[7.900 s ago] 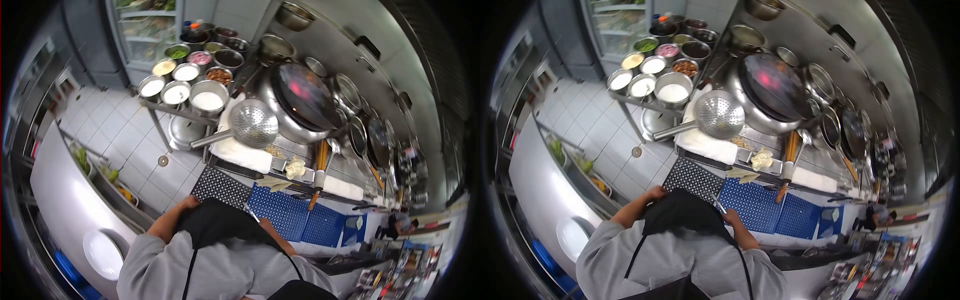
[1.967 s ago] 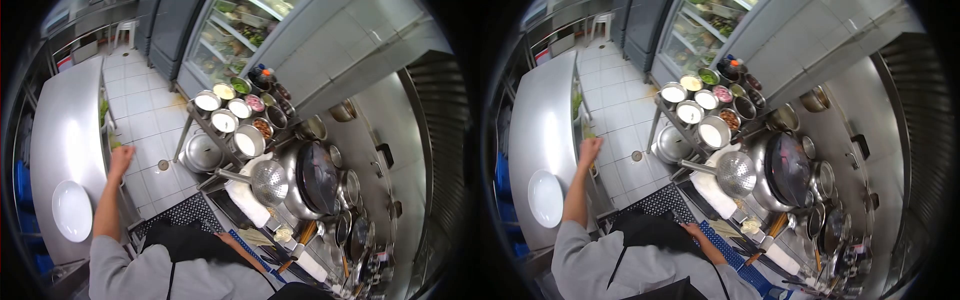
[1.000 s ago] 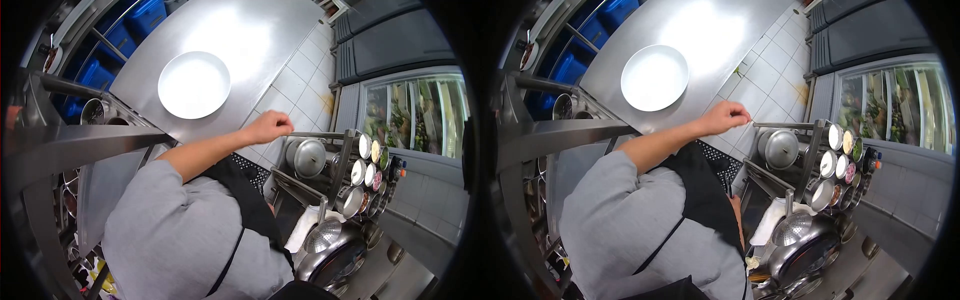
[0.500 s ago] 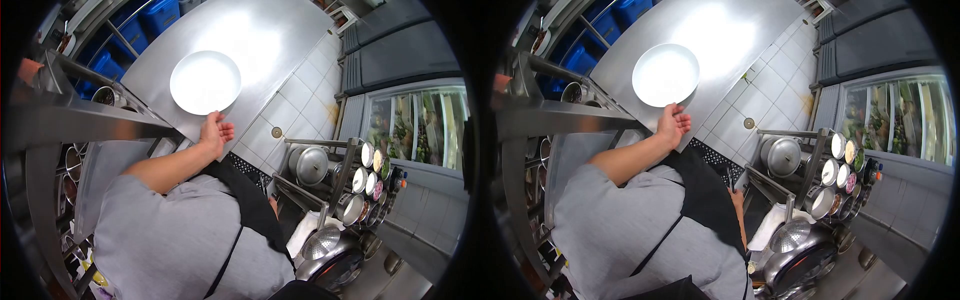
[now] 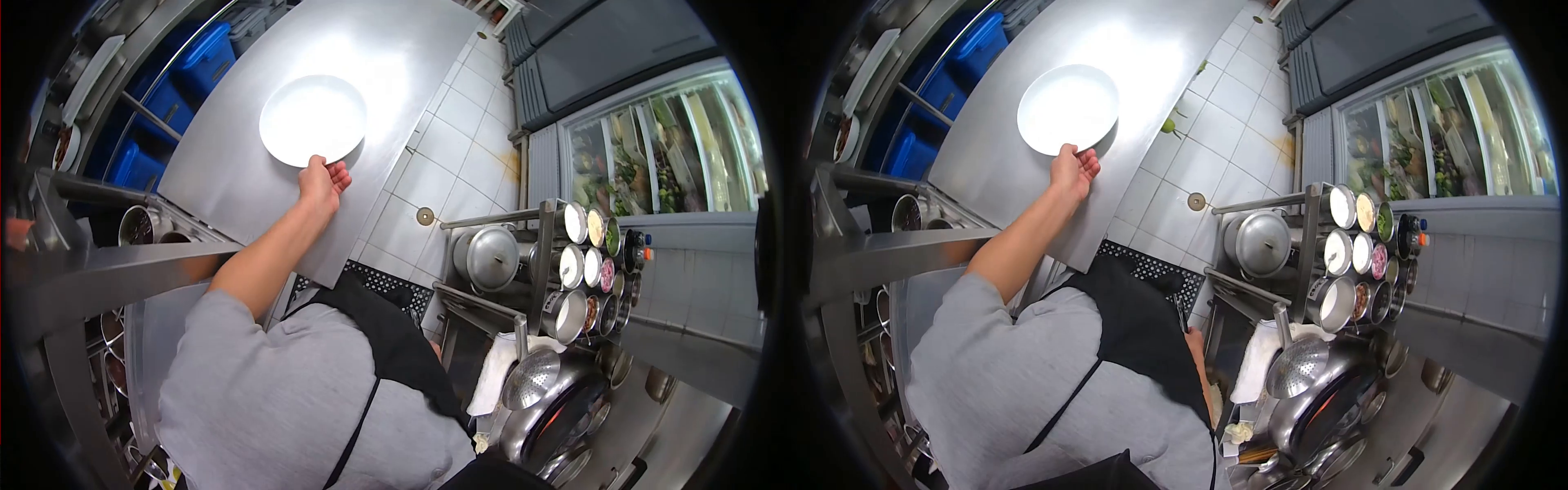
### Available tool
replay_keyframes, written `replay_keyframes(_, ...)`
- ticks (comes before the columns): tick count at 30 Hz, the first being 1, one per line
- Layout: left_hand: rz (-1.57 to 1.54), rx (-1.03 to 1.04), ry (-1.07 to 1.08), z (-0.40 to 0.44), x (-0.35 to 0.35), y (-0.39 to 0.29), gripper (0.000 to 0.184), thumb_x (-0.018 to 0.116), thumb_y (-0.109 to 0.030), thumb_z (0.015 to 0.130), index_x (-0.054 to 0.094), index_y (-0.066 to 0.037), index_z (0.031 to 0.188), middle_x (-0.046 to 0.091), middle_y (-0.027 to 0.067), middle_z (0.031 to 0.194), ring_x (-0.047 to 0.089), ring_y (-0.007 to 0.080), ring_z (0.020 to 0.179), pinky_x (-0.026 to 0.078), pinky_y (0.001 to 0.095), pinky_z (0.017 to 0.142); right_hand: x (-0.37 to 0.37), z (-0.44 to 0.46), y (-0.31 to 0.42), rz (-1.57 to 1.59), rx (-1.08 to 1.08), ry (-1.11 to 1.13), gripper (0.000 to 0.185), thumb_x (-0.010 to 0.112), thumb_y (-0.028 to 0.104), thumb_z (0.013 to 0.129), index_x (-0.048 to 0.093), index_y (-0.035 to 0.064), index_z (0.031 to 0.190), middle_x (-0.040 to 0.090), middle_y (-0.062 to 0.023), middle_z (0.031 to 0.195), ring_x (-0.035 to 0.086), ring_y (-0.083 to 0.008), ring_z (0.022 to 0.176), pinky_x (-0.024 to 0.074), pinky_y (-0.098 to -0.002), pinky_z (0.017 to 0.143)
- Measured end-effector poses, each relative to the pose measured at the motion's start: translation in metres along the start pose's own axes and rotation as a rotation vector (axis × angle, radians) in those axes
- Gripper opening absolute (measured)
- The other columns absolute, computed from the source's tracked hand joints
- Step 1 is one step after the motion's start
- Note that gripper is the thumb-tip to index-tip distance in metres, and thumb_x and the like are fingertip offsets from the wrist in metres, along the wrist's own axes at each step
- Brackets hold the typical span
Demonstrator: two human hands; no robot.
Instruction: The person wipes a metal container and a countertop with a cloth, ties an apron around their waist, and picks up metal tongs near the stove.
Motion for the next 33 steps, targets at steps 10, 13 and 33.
replay_keyframes(10, 0.755, 0.260, 0.772, -0.028, 0.064, 0.048, 0.032, 0.067, -0.032, 0.085, 0.061, -0.004, 0.099, 0.062, 0.0126, 0.092, 0.060, 0.0255, 0.081, 0.054, 0.0383, 0.074, 0.033, -0.026, -0.018, -0.016, -0.075, -0.035, 0.060, 0.066, 0.057, 0.081, 0.068, -0.0025, 0.090, 0.068, -0.0230, 0.088, 0.066, -0.0388, 0.084, 0.0489, -0.0458, 0.073)
replay_keyframes(13, 1.344, 1.320, 0.940, -0.006, 0.116, 0.043, 0.033, 0.071, -0.021, 0.074, 0.062, -0.004, 0.102, 0.056, 0.0190, 0.119, 0.051, 0.0365, 0.113, 0.042, 0.0463, 0.098, 0.028, -0.036, -0.004, 0.037, 0.051, -0.011, 0.058, 0.068, 0.053, 0.080, 0.068, -0.0013, 0.100, 0.068, -0.0249, 0.095, 0.066, -0.0388, 0.093, 0.0500, -0.0449, 0.081)
replay_keyframes(33, 1.683, 1.404, 0.659, 0.052, 0.121, 0.047, 0.061, 0.058, -0.007, 0.082, 0.041, -0.001, 0.140, 0.037, 0.0175, 0.147, 0.029, 0.0358, 0.139, 0.026, 0.0447, 0.115, 0.034, -0.103, -0.003, 0.312, 0.302, -0.108, 0.057, 0.056, 0.058, 0.088, 0.063, 0.0023, 0.098, 0.062, -0.0123, 0.064, 0.060, -0.0231, 0.048, 0.0471, -0.0359, 0.047)
Point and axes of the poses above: each hand's wrist, its own z-axis towards the middle knuckle, its own x-axis out of the palm, y = z × x, the point moved 1 cm from there along z, towards the middle knuckle
